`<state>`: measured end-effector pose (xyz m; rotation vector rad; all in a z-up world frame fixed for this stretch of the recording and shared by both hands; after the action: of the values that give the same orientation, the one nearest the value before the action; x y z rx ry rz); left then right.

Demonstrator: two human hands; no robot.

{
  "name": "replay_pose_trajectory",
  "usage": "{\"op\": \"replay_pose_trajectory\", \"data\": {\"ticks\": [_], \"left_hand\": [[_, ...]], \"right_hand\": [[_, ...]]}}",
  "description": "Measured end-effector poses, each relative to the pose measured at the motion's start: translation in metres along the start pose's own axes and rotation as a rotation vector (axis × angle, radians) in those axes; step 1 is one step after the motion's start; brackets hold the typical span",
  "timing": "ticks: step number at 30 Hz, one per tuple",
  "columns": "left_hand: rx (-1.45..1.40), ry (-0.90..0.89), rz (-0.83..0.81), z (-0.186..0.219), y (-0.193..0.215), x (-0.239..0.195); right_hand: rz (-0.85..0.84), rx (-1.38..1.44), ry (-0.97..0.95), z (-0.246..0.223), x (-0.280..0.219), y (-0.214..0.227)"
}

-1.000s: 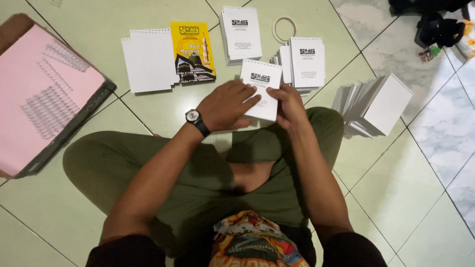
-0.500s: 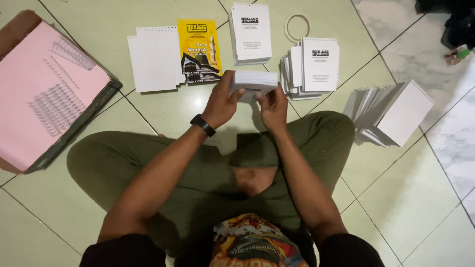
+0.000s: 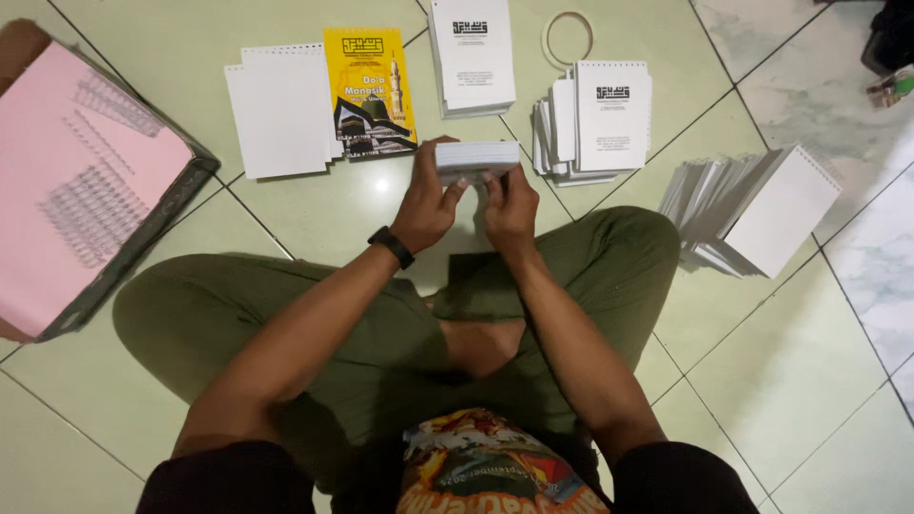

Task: The person sits on the floor and organizes stacks of spiral-bound notebooks. They pick up individual notebooks, flip through the pages, and place them into separate piles on the floor.

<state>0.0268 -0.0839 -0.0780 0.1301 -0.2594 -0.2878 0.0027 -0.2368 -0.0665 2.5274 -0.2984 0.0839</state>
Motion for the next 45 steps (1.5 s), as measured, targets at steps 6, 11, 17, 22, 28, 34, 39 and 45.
{"op": "replay_pose_trajectory", "data": {"ticks": [6,11,17,22,28,34,39,45], "left_hand": [[0.085,0.097,0.003,-0.003,0.009,0.007],[-0.017,0.282,-0.033,-0.001,0.022,0.02],[0.631,0.275,-0.138,0.028,0.019,0.024],[0.786,-0.074,-0.496,0.043,-0.029,0.012],[1.182,-0.605,-0.105,0.052,-0.057,-0.028],[1.301,-0.612,-0.132,0.052,-0.058,-0.03],[1.228,-0.594,-0.21,0.052,-0.057,-0.031],[0.995,-0.537,-0.376,0.037,-0.049,-0.015]], "right_hand": [[0.024,0.056,0.05,0.024,0.003,-0.006],[-0.057,0.3,-0.024,-0.002,0.008,0.008],[-0.187,0.425,-0.441,0.041,0.003,-0.008],[-0.197,0.231,-0.545,0.14,0.004,-0.032],[-0.2,0.377,-0.662,0.09,0.004,-0.023],[-0.223,0.424,-0.623,0.089,0.005,-0.031],[-0.271,0.336,-0.588,0.158,0.002,-0.053],[-0.189,0.468,-0.75,0.092,-0.002,-0.023]]}}
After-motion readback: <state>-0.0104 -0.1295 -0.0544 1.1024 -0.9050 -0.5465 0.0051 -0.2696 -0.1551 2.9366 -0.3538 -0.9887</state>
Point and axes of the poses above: each hand's wrist, its own x-axis towards the middle knuckle, its own y-axis out of the back of the hand, z = x × y, the point moved 8 cm from there along x, towards the middle knuckle, and after that the axes turned 5 degrees about -x, right-handed, at the moved point
